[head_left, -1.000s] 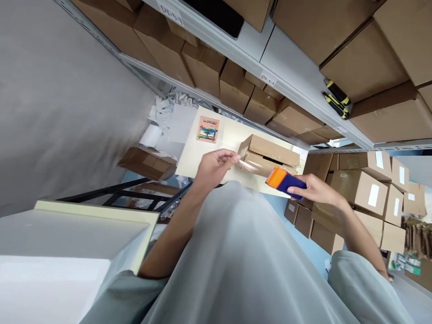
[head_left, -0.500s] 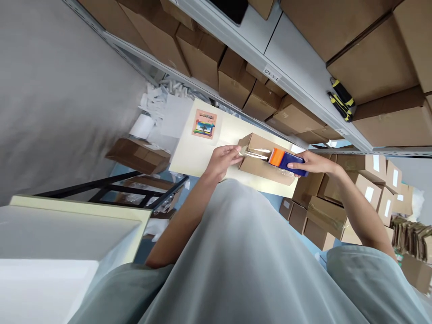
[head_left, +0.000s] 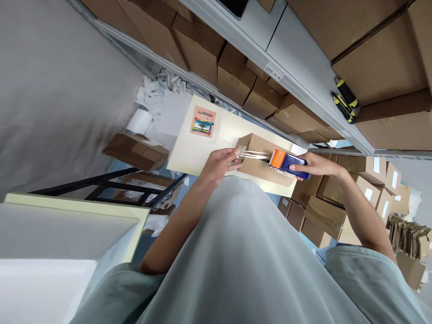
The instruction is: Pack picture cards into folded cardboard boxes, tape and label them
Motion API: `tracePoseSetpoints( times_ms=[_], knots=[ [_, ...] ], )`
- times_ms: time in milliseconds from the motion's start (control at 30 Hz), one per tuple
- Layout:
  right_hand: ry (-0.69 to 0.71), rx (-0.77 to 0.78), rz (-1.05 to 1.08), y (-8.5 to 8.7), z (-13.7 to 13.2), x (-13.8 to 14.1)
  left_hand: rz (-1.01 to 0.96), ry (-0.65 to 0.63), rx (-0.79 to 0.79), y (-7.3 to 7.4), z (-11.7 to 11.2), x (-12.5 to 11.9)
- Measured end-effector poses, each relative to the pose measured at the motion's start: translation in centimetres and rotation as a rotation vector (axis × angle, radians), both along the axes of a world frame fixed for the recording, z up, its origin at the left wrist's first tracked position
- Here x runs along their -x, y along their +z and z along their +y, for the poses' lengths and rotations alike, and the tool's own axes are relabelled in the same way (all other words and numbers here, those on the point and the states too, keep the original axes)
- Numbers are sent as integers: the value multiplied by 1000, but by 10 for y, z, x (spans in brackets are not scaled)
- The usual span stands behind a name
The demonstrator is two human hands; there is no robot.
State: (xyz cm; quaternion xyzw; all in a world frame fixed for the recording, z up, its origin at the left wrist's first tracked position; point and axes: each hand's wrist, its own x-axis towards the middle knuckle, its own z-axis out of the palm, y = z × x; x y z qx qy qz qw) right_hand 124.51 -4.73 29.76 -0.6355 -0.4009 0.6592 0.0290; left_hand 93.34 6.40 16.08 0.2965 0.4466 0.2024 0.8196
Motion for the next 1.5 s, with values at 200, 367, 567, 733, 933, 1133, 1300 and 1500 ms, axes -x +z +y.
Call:
tracePoseSetpoints(
  times_ms=[200, 367, 567, 733, 933, 1133, 1300, 1500],
  knots=[
    [-24, 19, -26, 2, -5, 1, -47, 26, 78, -10, -5, -7],
    [-7, -11, -37, -17, -7, 3, -51, 11, 75, -21, -3, -6],
    [-20, -24, -17, -35, -7, 6, 57, 77, -46, -40, 1, -7],
    [1, -24, -15, -32, 0, 15, 11, 98, -44, -51, 4, -6],
    [30, -51, -23, -32, 9, 26, -14, 74, -42, -60, 10, 0],
    [13, -33, -26, -35, 13, 32, 80, 69, -54, -80, 10, -9],
    [-18, -45, -33, -36, 12, 38, 193, -26, -121, -95, 6, -19],
    [-14, -59, -68, -38, 2, 34, 477, -33, -546, -83, 0, -15]
  ],
)
